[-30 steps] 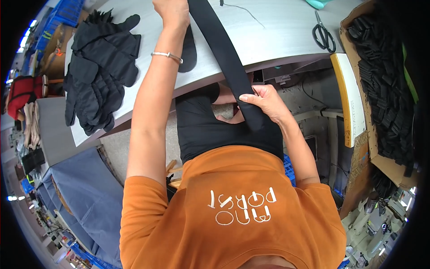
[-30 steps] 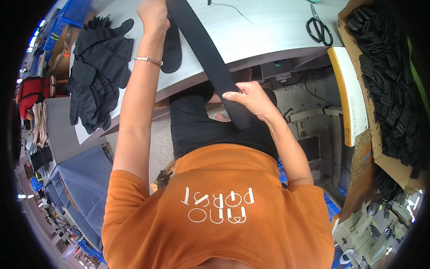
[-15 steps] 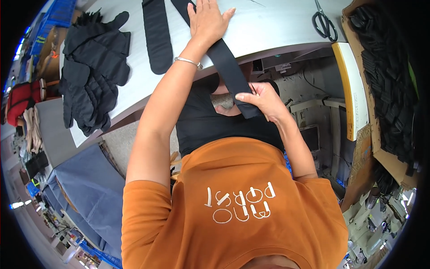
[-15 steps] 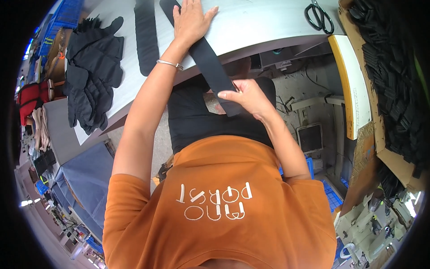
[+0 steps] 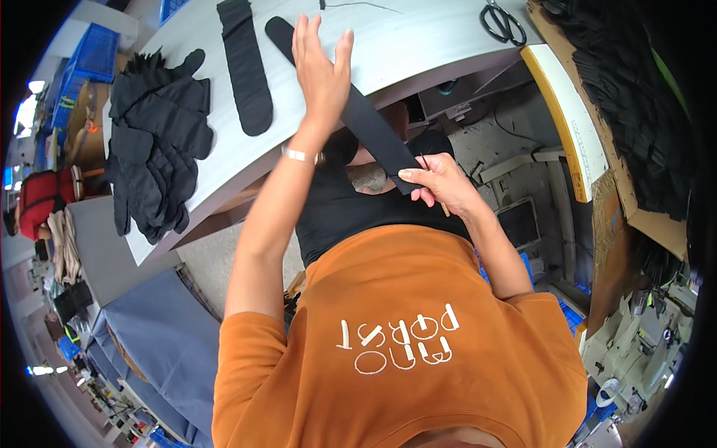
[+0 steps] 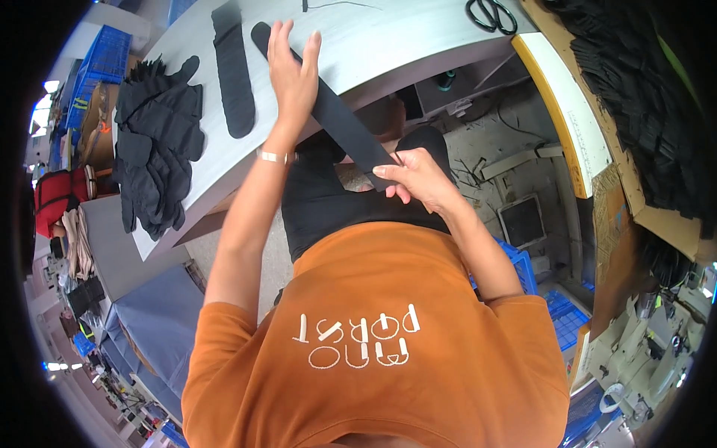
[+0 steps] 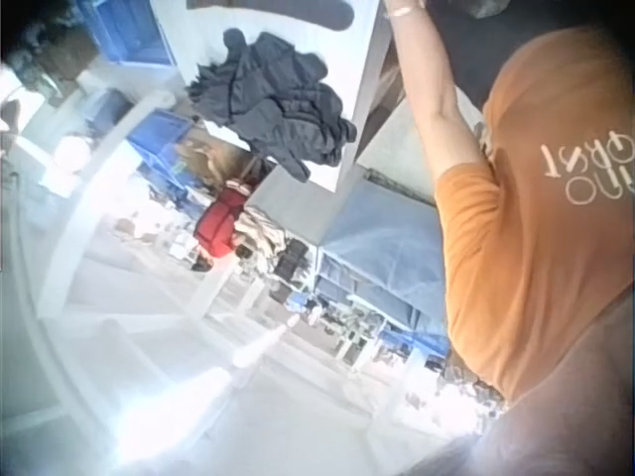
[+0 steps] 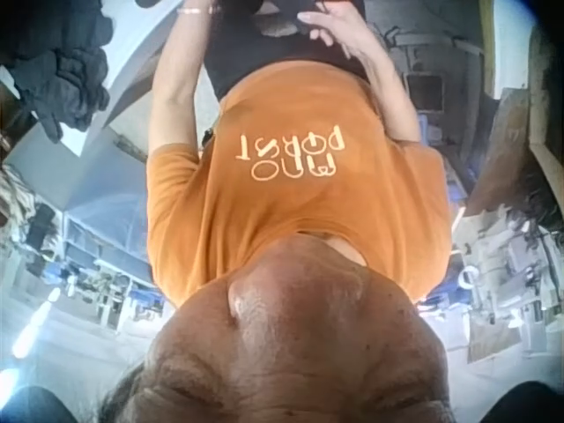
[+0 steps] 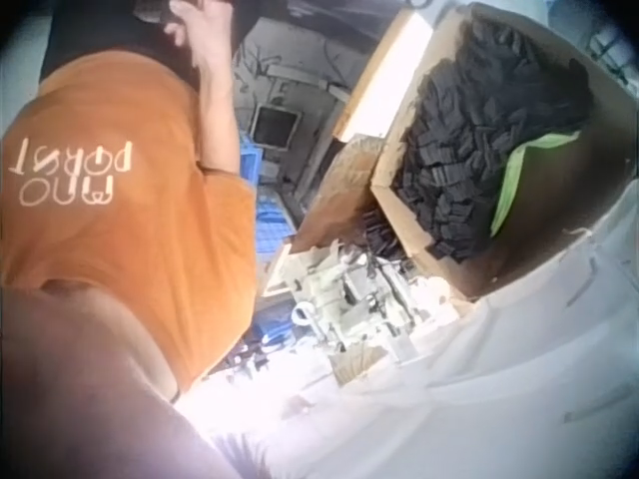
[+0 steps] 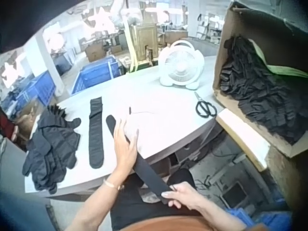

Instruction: Inserting grey foam padding into black fabric sleeves to assemble straps at a workbench.

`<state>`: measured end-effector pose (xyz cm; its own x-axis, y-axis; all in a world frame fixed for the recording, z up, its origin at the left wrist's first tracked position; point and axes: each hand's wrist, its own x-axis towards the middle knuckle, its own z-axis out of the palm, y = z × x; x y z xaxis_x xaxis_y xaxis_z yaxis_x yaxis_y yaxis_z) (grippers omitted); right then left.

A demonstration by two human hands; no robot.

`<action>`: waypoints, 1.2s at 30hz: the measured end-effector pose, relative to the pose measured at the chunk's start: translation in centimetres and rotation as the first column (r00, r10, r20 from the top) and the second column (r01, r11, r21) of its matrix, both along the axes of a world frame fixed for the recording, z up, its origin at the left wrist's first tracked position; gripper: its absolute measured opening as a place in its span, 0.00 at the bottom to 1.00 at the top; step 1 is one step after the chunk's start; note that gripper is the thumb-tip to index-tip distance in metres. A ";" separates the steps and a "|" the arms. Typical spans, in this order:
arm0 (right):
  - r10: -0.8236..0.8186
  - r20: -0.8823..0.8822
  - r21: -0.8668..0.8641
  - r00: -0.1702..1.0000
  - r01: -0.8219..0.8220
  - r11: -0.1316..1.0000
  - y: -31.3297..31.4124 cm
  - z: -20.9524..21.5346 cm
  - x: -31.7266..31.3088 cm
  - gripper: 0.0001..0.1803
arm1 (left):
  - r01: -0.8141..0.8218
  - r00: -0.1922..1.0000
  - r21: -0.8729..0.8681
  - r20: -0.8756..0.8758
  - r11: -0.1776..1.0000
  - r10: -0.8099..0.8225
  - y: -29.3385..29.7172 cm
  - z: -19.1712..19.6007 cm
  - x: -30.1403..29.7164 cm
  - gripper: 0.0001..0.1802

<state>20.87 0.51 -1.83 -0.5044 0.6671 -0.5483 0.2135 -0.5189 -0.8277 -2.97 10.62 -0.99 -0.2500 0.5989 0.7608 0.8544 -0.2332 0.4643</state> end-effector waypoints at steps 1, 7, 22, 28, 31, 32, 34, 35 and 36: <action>0.003 -0.008 -0.002 1.000 -0.003 1.000 -0.1 0.3 0.3 0.11 | 0.082 0.985 -0.059 0.158 0.995 -0.072 -2.8 0.7 1.0 0.26; 0.020 -0.084 0.051 0.996 -0.015 0.999 -0.3 1.1 0.8 0.13 | 0.397 0.389 -0.156 0.921 0.904 -0.012 -16.0 -1.1 7.3 0.27; -0.280 0.523 0.850 0.805 -0.468 0.242 -4.3 1.3 -0.6 0.17 | 0.662 0.207 -0.139 0.978 0.737 -0.002 -18.3 -3.6 8.1 0.11; -0.103 0.077 0.351 0.992 0.070 0.934 -1.8 1.9 2.1 0.19 | 0.782 0.079 -0.100 0.995 0.615 0.062 -17.6 -1.6 8.2 0.13; 0.014 0.044 0.372 0.999 -0.030 0.928 -1.2 2.7 3.1 0.18 | 0.812 -0.118 0.034 0.987 0.583 0.106 -16.3 0.5 9.0 0.11; 0.012 0.043 0.378 0.999 -0.027 0.925 -1.3 3.1 3.1 0.18 | 0.794 -0.244 0.112 0.959 0.597 0.146 -15.7 0.9 9.1 0.09; -0.286 0.011 0.514 0.958 0.239 0.824 -2.3 4.2 3.0 0.15 | 0.796 -0.316 0.187 0.940 0.576 0.131 -14.4 -0.4 8.8 0.10; -0.400 -0.127 0.511 0.908 0.405 0.758 -2.5 4.0 3.3 0.12 | 0.767 -0.309 0.176 0.944 0.616 0.115 -13.9 -0.3 9.0 0.10; -0.394 -0.128 0.516 0.910 0.400 0.758 -2.8 3.9 3.5 0.12 | 0.736 -0.302 0.166 0.948 0.657 0.098 -13.4 -0.2 9.2 0.11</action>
